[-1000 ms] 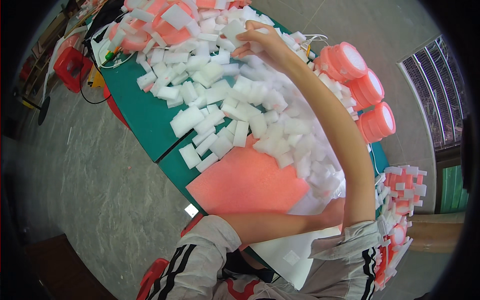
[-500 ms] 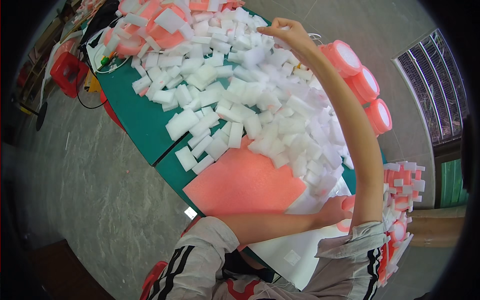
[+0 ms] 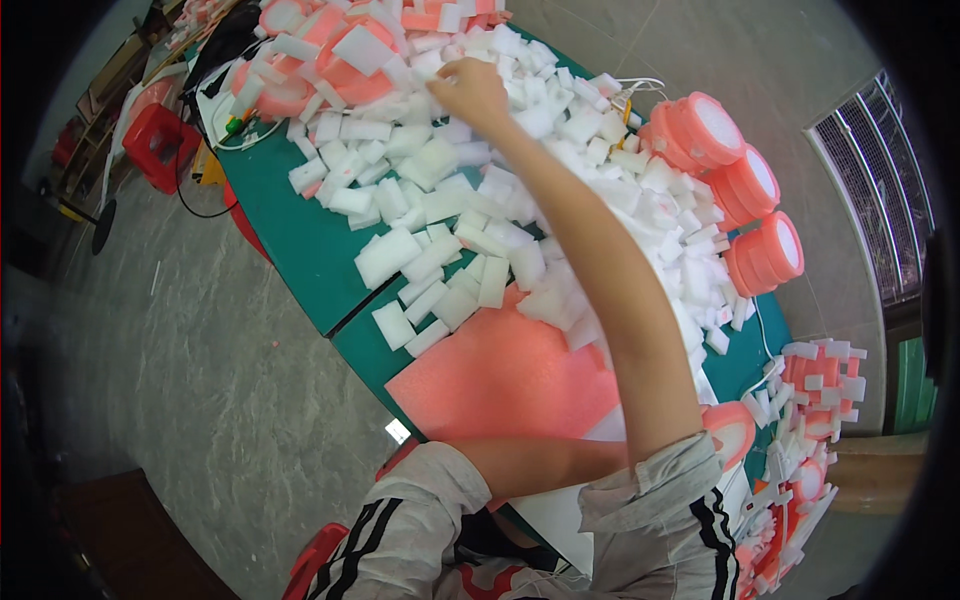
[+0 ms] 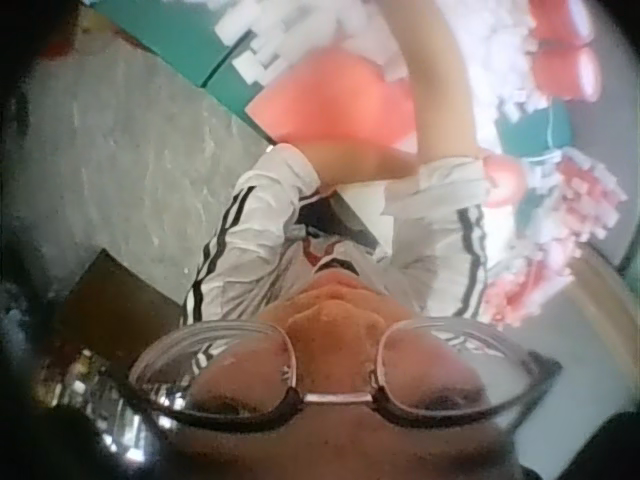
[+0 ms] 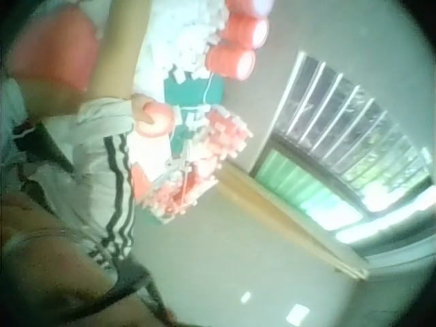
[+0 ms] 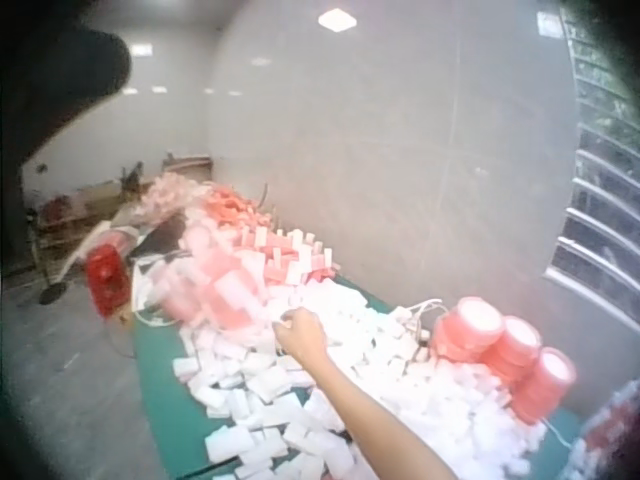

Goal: Assembling foam ring components using a hot glue gun.

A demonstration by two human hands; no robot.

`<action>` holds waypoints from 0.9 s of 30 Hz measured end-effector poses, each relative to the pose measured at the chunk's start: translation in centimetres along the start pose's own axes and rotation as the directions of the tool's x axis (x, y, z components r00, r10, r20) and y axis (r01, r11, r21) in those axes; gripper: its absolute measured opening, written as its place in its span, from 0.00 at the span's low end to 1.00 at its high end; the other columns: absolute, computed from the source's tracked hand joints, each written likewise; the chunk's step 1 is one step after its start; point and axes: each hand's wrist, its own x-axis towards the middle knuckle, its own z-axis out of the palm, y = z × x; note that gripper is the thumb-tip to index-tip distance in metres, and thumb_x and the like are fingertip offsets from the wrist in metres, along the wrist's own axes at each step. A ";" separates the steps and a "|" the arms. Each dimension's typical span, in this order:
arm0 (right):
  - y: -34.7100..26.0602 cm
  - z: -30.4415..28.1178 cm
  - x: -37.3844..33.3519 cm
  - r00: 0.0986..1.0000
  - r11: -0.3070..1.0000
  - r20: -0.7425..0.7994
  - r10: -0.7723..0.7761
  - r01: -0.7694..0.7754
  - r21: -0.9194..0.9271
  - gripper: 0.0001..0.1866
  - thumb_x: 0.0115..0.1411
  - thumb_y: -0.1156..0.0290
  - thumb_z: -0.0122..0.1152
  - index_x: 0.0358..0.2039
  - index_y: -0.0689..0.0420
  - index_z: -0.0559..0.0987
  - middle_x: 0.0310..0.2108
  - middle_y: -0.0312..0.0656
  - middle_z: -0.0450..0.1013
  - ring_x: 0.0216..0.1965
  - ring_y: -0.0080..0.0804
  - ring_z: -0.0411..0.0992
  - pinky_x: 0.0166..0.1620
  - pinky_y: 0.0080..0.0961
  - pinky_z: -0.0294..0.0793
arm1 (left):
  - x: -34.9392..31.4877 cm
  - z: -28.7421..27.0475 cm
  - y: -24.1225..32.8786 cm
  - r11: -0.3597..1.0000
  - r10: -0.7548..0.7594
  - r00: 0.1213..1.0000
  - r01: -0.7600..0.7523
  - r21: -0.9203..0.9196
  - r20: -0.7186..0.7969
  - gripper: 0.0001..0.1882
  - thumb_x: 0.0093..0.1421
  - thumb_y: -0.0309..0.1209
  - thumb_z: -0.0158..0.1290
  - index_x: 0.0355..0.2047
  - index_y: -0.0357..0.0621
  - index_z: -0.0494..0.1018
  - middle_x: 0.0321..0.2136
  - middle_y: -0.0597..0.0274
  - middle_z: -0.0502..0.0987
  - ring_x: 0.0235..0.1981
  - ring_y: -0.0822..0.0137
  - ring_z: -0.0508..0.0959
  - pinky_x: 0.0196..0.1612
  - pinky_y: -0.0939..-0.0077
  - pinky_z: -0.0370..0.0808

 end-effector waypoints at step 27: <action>0.3 -7.7 0.0 0.834 0.273 0.547 0.080 -0.546 0.792 0.15 0.53 0.62 0.53 0.33 0.61 0.70 0.25 0.40 0.71 0.15 0.23 0.64 0.14 0.18 0.57 | -1.6 -1.2 3.3 0.473 0.723 0.659 -0.692 -0.546 -0.209 0.10 0.57 0.33 0.41 0.31 0.41 0.69 0.30 0.59 0.72 0.32 0.68 0.72 0.36 0.76 0.68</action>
